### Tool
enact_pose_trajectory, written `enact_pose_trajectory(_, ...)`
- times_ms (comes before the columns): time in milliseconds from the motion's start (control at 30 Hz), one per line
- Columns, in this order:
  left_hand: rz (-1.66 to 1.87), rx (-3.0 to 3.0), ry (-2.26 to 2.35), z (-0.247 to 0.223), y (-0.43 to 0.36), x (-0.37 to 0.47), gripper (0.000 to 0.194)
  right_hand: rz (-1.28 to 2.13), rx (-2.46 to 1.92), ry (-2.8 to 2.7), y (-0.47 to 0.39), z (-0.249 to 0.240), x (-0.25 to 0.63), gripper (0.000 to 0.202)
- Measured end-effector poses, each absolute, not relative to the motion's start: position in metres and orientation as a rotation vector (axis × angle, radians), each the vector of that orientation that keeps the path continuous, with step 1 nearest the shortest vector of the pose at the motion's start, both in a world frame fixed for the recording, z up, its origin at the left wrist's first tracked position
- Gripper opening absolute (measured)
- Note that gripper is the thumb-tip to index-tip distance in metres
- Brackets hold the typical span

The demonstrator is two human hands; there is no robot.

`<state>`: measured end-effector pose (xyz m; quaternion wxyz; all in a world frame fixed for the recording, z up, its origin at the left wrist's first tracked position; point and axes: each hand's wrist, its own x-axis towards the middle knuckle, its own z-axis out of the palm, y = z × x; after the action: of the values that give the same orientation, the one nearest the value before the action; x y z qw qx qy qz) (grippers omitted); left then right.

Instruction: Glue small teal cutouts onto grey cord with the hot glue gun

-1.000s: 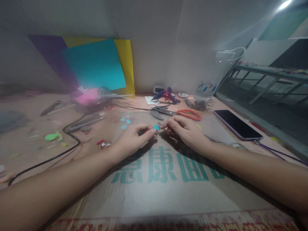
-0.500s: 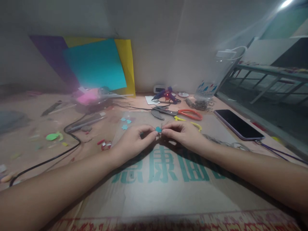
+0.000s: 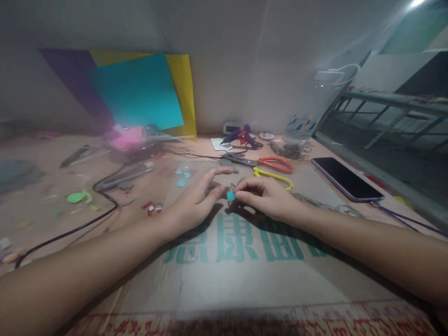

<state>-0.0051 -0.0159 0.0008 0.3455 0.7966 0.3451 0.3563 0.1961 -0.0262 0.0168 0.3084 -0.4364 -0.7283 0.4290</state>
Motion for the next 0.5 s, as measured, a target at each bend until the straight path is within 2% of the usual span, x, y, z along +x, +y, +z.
enact_pose_trajectory(67, 0.843, 2.044, 0.767, -0.0012, -0.0145, -0.0045, 0.042, 1.103, -1.1, -2.011, -0.0265, 0.0169, 0.1957, 0.018)
enact_pose_trajectory(167, 0.802, 1.994, 0.712, -0.002, -0.0126, -0.0033, 0.039, 1.057, -1.066, -2.099, -0.0257, 0.0163, 0.1967, 0.015)
enact_pose_trajectory(333, 0.809, 2.09, 0.894, 0.003, -0.0144, -0.0032, 0.025, 1.042, -1.065, -2.124, -0.0241, 0.0151, 0.1988, 0.014)
enact_pose_trajectory(500, 0.951, 2.312, 1.113, 0.0063, -0.0172, -0.0047, 0.024, 1.079, -1.229, -2.047, -0.0242, 0.0168, 0.1983, 0.019)
